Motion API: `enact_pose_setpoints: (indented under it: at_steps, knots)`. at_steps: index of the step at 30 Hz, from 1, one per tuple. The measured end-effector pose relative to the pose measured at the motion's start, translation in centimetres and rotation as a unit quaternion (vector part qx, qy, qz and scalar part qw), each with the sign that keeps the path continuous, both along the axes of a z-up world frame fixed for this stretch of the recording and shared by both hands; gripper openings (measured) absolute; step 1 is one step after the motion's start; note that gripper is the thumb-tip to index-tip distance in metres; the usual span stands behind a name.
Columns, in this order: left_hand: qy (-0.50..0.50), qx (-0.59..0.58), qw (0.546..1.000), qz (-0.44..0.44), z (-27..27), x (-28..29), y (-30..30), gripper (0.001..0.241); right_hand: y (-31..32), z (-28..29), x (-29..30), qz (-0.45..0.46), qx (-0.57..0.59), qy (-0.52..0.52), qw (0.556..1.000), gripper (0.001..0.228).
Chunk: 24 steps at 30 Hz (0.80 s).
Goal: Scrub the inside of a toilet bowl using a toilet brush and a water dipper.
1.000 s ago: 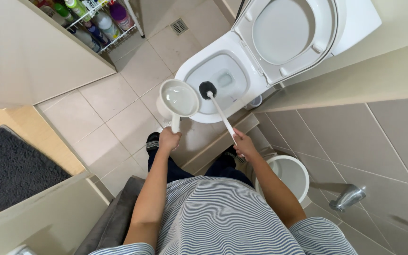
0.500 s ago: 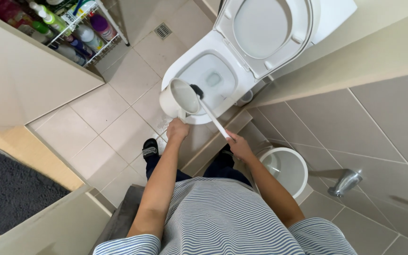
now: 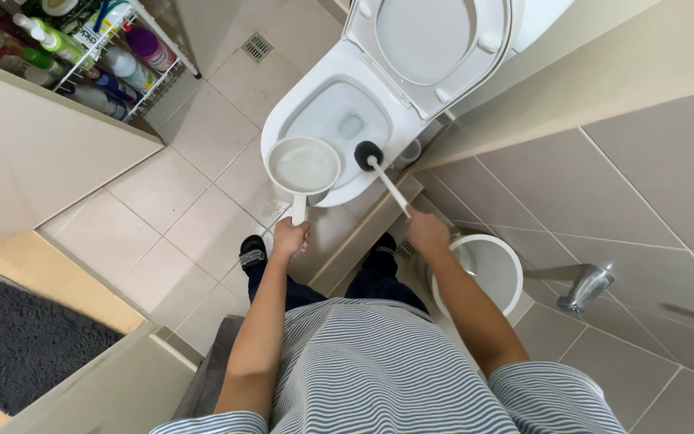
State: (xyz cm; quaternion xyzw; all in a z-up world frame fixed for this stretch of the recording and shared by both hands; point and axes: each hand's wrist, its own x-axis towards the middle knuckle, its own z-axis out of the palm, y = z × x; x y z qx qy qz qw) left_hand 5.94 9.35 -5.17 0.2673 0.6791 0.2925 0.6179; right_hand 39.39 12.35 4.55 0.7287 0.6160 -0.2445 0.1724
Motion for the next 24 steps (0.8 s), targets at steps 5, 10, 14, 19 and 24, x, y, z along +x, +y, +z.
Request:
enact_pose_setpoints:
  at_steps: [5, 10, 14, 19, 24]
  knots:
    - [-0.028, 0.003, 0.999, 0.015, 1.9, 0.3, -0.4, 0.014, -0.9, -0.8, -1.6, 0.034, -0.032, 0.061, 0.997, 0.044]
    - [-0.058, 0.005, 0.998, 0.034, 1.7, 0.0, -0.6, 0.011, 2.1, 0.6, -2.0, -0.006, -0.084, 0.028, 0.996, 0.043]
    - [-0.055, 0.016, 0.998, 0.028, 2.1, 0.0, -0.7, 0.011, -0.1, -1.9, -1.8, -0.017, -0.014, 0.024, 0.999, 0.046]
    - [-0.077, 0.01, 0.996, 0.037, 3.1, 0.1, -1.1, 0.01, -2.7, -0.7, 0.2, 0.047, -0.005, 0.108, 0.993, 0.047]
    - [-0.067, 0.001, 0.997, 0.038, 3.0, 0.3, -1.1, 0.011, -4.5, -0.3, 1.9, -0.029, 0.017, 0.026, 0.999, 0.046]
